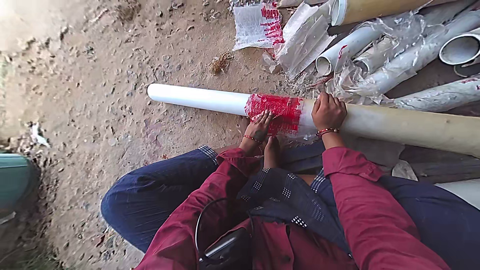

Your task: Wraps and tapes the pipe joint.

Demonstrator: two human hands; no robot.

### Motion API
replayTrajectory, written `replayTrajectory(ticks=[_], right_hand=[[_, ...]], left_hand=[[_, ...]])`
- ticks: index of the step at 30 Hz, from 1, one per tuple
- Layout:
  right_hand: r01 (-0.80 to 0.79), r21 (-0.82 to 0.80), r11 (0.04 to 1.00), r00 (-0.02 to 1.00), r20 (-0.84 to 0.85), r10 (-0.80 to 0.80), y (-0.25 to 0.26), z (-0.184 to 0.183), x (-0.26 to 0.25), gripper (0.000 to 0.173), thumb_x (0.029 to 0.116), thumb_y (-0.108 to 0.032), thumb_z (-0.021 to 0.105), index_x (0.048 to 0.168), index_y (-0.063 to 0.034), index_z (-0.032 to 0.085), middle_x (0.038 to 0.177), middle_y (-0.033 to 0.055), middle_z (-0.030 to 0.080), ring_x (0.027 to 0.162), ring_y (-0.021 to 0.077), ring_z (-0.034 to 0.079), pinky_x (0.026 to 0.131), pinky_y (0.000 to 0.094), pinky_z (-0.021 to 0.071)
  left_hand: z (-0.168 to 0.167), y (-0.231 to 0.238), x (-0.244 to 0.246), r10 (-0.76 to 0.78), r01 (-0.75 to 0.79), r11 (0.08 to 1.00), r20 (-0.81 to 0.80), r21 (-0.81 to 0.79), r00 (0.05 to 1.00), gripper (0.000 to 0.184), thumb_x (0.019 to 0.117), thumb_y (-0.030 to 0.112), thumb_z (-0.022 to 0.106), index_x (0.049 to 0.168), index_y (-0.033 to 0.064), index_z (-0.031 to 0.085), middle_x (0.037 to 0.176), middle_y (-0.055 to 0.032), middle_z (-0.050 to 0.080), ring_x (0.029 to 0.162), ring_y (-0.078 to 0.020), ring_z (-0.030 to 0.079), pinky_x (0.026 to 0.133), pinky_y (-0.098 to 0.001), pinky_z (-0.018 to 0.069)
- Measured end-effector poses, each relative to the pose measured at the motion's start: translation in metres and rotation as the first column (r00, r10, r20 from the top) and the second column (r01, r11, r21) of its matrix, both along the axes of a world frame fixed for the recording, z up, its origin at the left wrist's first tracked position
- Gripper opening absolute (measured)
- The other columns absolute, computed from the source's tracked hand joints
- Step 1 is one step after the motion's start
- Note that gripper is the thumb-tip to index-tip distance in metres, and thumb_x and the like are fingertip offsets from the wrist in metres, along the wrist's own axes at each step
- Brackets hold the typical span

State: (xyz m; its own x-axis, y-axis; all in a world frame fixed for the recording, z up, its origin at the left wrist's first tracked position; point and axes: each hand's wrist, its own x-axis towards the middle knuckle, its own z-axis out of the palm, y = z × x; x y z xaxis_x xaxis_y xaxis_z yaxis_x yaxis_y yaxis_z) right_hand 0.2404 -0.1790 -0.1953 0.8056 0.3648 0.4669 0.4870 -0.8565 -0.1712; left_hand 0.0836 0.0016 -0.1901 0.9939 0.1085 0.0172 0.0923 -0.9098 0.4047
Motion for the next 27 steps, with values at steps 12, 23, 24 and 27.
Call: replayTrajectory(ticks=[12, 23, 24, 27], right_hand=[[-0.071, 0.029, 0.997, 0.997, 0.026, 0.07, 0.001, -0.004, -0.001, 0.03, 0.1032, -0.011, 0.045, 0.1, 0.008, 0.068, 0.088, 0.0264, 0.071, 0.079, 0.0433, 0.071, 0.067, 0.0541, 0.0491], [-0.087, -0.043, 0.995, 0.981, -0.179, 0.078, 0.007, 0.009, -0.002, 0.024, 0.1036, -0.004, 0.048, 0.106, 0.0109, 0.067, 0.099, 0.0307, 0.071, 0.091, 0.0479, 0.071, 0.077, 0.0607, 0.0504], [-0.087, -0.047, 0.995, 0.983, -0.167, 0.078, 0.008, 0.012, -0.004, 0.024, 0.1029, -0.003, 0.048, 0.105, 0.0112, 0.067, 0.097, 0.0309, 0.071, 0.09, 0.0479, 0.071, 0.077, 0.0603, 0.0506], [-0.061, -0.095, 0.994, 0.982, -0.182, 0.043, 0.009, 0.022, -0.006, 0.03, 0.1042, -0.006, 0.046, 0.117, 0.0084, 0.07, 0.106, 0.0276, 0.074, 0.097, 0.0446, 0.073, 0.083, 0.0575, 0.0529]], left_hand=[[0.023, -0.03, -0.051, 0.142, -0.129, 0.984, 0.107, -0.122, 0.984, 0.025, 0.1001, 0.003, 0.055, 0.113, -0.0035, 0.075, 0.107, -0.0208, 0.077, 0.093, -0.0394, 0.077, 0.078, -0.0566, 0.0598], [0.043, 0.012, -0.008, 0.287, -0.304, 0.933, -0.112, -0.193, 0.951, 0.049, 0.0983, 0.014, 0.067, 0.142, -0.0028, 0.055, 0.148, -0.0242, 0.053, 0.144, -0.0374, 0.045, 0.12, -0.0488, 0.034], [0.042, 0.012, 0.009, 0.204, -0.221, 0.961, -0.114, -0.167, 0.972, 0.059, 0.0947, 0.017, 0.073, 0.146, -0.0017, 0.051, 0.152, -0.0245, 0.049, 0.148, -0.038, 0.039, 0.123, -0.0494, 0.0283], [0.052, 0.005, 0.073, 0.014, -0.02, 1.0, -0.317, -0.014, 0.948, 0.094, 0.0864, 0.035, 0.082, 0.159, 0.0029, 0.032, 0.164, -0.0221, 0.031, 0.156, -0.0355, 0.023, 0.127, -0.0511, 0.0156]])
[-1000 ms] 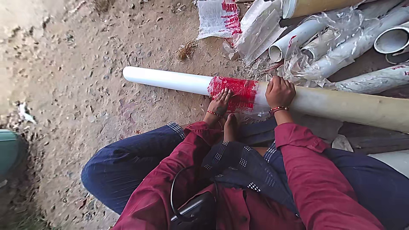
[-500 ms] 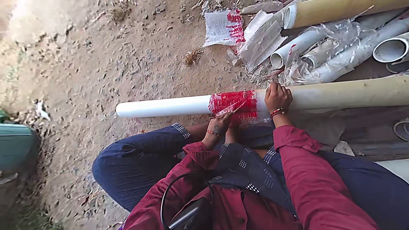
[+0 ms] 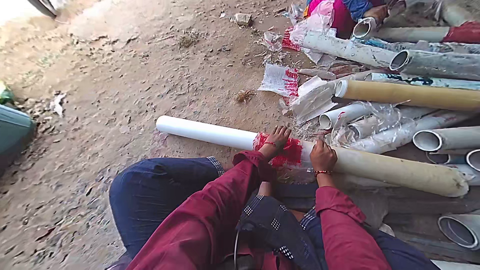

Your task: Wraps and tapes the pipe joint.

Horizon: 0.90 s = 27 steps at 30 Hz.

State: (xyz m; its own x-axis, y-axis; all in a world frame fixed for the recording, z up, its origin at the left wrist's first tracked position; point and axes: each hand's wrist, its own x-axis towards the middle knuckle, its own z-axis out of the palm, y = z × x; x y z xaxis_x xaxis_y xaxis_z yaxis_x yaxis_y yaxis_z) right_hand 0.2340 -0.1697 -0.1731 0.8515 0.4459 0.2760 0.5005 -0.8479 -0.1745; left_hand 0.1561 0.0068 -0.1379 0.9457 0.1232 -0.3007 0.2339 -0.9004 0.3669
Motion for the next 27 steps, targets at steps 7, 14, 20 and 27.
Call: replayTrajectory(ticks=[7, 14, 20, 27], right_hand=[[0.093, 0.018, 0.996, 0.99, -0.104, -0.091, -0.006, 0.019, -0.009, 0.032, 0.1063, -0.01, 0.047, 0.125, 0.0022, 0.071, 0.108, 0.0254, 0.075, 0.099, 0.0451, 0.073, 0.084, 0.06, 0.0539], [0.346, 0.495, 0.797, 0.909, -0.387, -0.154, -0.022, 0.072, 0.008, 0.033, 0.1097, -0.011, 0.042, 0.124, 0.0076, 0.066, 0.099, 0.0193, 0.076, 0.085, 0.0271, 0.075, 0.082, 0.0452, 0.0579], [0.29, 0.893, 0.344, 0.955, -0.292, -0.05, -0.061, 0.17, -0.026, 0.026, 0.1096, -0.006, 0.039, 0.114, 0.0118, 0.058, 0.071, 0.0003, 0.062, 0.052, 0.0008, 0.06, 0.054, 0.017, 0.0544], [0.435, 0.784, 0.443, 0.885, -0.463, -0.051, -0.116, 0.156, -0.069, 0.023, 0.1089, -0.007, 0.043, 0.108, 0.0071, 0.061, 0.06, -0.0062, 0.048, 0.044, -0.0027, 0.043, 0.042, 0.0128, 0.0365]], left_hand=[[-0.015, -0.003, 0.026, -0.04, 0.015, 0.996, -0.279, -0.091, 0.959, 0.09, 0.0881, 0.04, 0.079, 0.159, 0.0103, 0.033, 0.156, -0.0264, 0.041, 0.145, -0.0471, 0.038, 0.116, -0.0691, 0.0255], [-0.023, -0.017, 0.001, -0.018, 0.015, 1.0, -0.12, -0.027, 0.993, 0.091, 0.0852, 0.041, 0.08, 0.158, 0.009, 0.036, 0.157, -0.0241, 0.041, 0.145, -0.0453, 0.038, 0.116, -0.0656, 0.0264], [-0.034, -0.029, -0.022, 0.015, -0.014, 1.0, 0.038, -0.026, 0.999, 0.087, 0.0887, 0.035, 0.077, 0.158, 0.0042, 0.035, 0.161, -0.0258, 0.035, 0.15, -0.0443, 0.031, 0.124, -0.0595, 0.0162], [-0.024, -0.014, -0.03, 0.103, -0.084, 0.977, 0.087, -0.197, 0.991, 0.049, 0.1081, 0.002, 0.036, 0.156, -0.0042, 0.035, 0.165, -0.0211, 0.031, 0.156, -0.0337, 0.025, 0.128, -0.0438, 0.0161]])
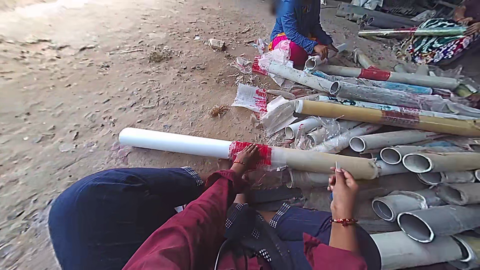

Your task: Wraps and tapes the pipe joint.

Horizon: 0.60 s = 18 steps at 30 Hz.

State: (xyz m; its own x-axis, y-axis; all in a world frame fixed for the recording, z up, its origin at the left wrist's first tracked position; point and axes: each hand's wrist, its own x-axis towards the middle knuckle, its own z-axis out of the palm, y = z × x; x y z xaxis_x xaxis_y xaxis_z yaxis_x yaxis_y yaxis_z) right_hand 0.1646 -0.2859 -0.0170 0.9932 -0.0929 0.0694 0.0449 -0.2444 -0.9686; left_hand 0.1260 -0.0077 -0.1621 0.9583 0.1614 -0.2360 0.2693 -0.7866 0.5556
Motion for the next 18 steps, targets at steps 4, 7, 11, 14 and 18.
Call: replayTrajectory(ticks=[4, 7, 11, 14, 18], right_hand=[[-0.057, -0.049, 0.997, 0.983, -0.179, 0.047, 0.001, -0.01, -0.001, 0.025, 0.11, -0.01, 0.044, 0.112, 0.0069, 0.063, 0.066, -0.0012, 0.05, 0.048, 0.002, 0.044, 0.045, 0.0166, 0.0359], [-0.094, -0.141, 0.986, 0.988, -0.137, 0.075, 0.011, -0.012, 0.001, 0.026, 0.1095, -0.009, 0.044, 0.118, 0.0068, 0.063, 0.071, 0.0018, 0.056, 0.055, 0.0047, 0.049, 0.051, 0.0204, 0.0406], [-0.179, -0.133, 0.975, 0.96, -0.239, 0.144, 0.032, -0.035, 0.002, 0.027, 0.1106, -0.008, 0.04, 0.121, 0.0081, 0.06, 0.072, 0.0043, 0.059, 0.053, 0.0071, 0.052, 0.053, 0.0229, 0.0448], [-0.211, -0.113, 0.971, 0.92, -0.359, 0.158, 0.05, -0.054, 0.005, 0.028, 0.1117, -0.01, 0.04, 0.116, 0.0074, 0.061, 0.074, 0.0053, 0.061, 0.052, 0.0077, 0.052, 0.052, 0.0234, 0.0455], [-0.269, -0.243, 0.932, 0.917, -0.361, 0.17, 0.061, -0.063, 0.007, 0.026, 0.1105, -0.011, 0.044, 0.114, 0.0059, 0.065, 0.076, 0.0056, 0.062, 0.057, 0.0091, 0.051, 0.056, 0.026, 0.044]], left_hand=[[0.016, 0.007, 0.01, -0.021, 0.021, 1.0, -0.136, 0.003, 0.99, 0.05, 0.1078, 0.002, 0.039, 0.157, 0.0019, 0.037, 0.167, -0.0141, 0.031, 0.156, -0.0286, 0.026, 0.126, -0.0448, 0.0228], [0.001, 0.002, -0.004, -0.001, 0.001, 1.0, 0.003, 0.015, 1.0, 0.048, 0.11, 0.009, 0.037, 0.157, -0.0015, 0.036, 0.166, -0.0193, 0.031, 0.156, -0.0328, 0.025, 0.129, -0.0456, 0.0156], [-0.038, -0.001, -0.046, 0.026, -0.045, 0.998, 0.316, 0.053, 0.948, 0.045, 0.103, 0.0, 0.046, 0.147, -0.0027, 0.052, 0.157, -0.0212, 0.045, 0.15, -0.0363, 0.038, 0.126, -0.0462, 0.0254], [-0.048, 0.005, -0.064, 0.027, -0.058, 0.996, 0.393, 0.067, 0.919, 0.046, 0.1003, 0.003, 0.054, 0.146, -0.0031, 0.053, 0.156, -0.0187, 0.049, 0.148, -0.0344, 0.043, 0.125, -0.0437, 0.0281], [-0.028, 0.007, -0.058, 0.151, -0.15, 0.988, 0.33, -0.028, 0.932, 0.05, 0.102, 0.015, 0.059, 0.149, -0.0011, 0.05, 0.152, -0.0191, 0.053, 0.144, -0.035, 0.048, 0.122, -0.0463, 0.031]])
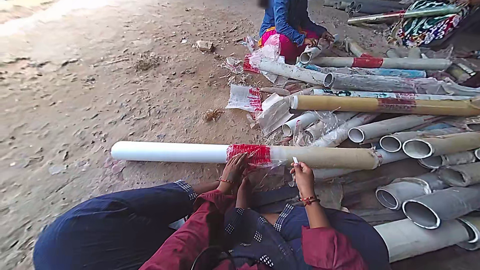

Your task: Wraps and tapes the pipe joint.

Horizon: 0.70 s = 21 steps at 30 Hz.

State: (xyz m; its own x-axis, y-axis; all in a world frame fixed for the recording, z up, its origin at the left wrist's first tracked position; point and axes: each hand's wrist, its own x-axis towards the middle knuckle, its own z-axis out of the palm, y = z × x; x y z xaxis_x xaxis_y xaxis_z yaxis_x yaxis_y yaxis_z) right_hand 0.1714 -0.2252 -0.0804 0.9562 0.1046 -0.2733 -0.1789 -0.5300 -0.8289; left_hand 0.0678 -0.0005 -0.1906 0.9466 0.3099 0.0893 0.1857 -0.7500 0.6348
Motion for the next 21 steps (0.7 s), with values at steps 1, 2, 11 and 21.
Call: replayTrajectory(ticks=[1, 2, 11, 21], right_hand=[[0.0, -0.015, 1.0, 1.0, 0.011, 0.0, 0.002, 0.0, -0.001, 0.026, 0.1101, -0.011, 0.046, 0.114, 0.0061, 0.065, 0.076, 0.006, 0.061, 0.059, 0.0101, 0.051, 0.058, 0.027, 0.0436], [0.006, -0.024, 1.0, 1.0, 0.026, -0.006, 0.003, -0.002, -0.002, 0.025, 0.1094, -0.011, 0.048, 0.113, 0.0064, 0.065, 0.077, 0.0066, 0.061, 0.061, 0.0111, 0.052, 0.06, 0.0281, 0.044], [0.1, -0.206, 0.974, 0.993, 0.085, -0.084, 0.02, -0.036, -0.003, 0.044, 0.0946, -0.023, 0.077, 0.113, 0.0131, 0.06, 0.101, 0.0274, 0.064, 0.095, 0.0357, 0.061, 0.087, 0.0506, 0.0471], [0.02, -0.201, 0.979, 0.999, 0.04, -0.013, 0.023, -0.084, 0.005, 0.052, 0.0976, -0.026, 0.073, 0.121, 0.0184, 0.058, 0.106, 0.0363, 0.064, 0.099, 0.0437, 0.062, 0.092, 0.0572, 0.0458]], left_hand=[[0.006, 0.001, 0.003, 0.026, -0.027, 0.999, -0.035, -0.027, 0.999, 0.055, 0.1024, 0.023, 0.061, 0.151, -0.0004, 0.048, 0.15, -0.0207, 0.054, 0.142, -0.0367, 0.049, 0.121, -0.0484, 0.032], [0.012, 0.003, 0.006, 0.05, -0.053, 0.998, -0.077, -0.044, 0.996, 0.064, 0.1006, 0.031, 0.064, 0.153, 0.0001, 0.045, 0.149, -0.0226, 0.054, 0.14, -0.039, 0.051, 0.12, -0.051, 0.033], [-0.012, 0.019, 0.014, 0.028, -0.026, 1.0, -0.129, 0.013, 0.991, 0.064, 0.0975, 0.028, 0.068, 0.155, 0.0097, 0.046, 0.165, -0.0125, 0.037, 0.156, -0.0359, 0.025, 0.127, -0.0576, 0.0082], [-0.016, 0.007, 0.009, 0.131, -0.102, 0.946, 0.077, -0.308, 0.988, 0.034, 0.104, 0.009, 0.054, 0.134, 0.0042, 0.068, 0.148, -0.0122, 0.058, 0.151, -0.0384, 0.037, 0.127, -0.054, 0.0185]])
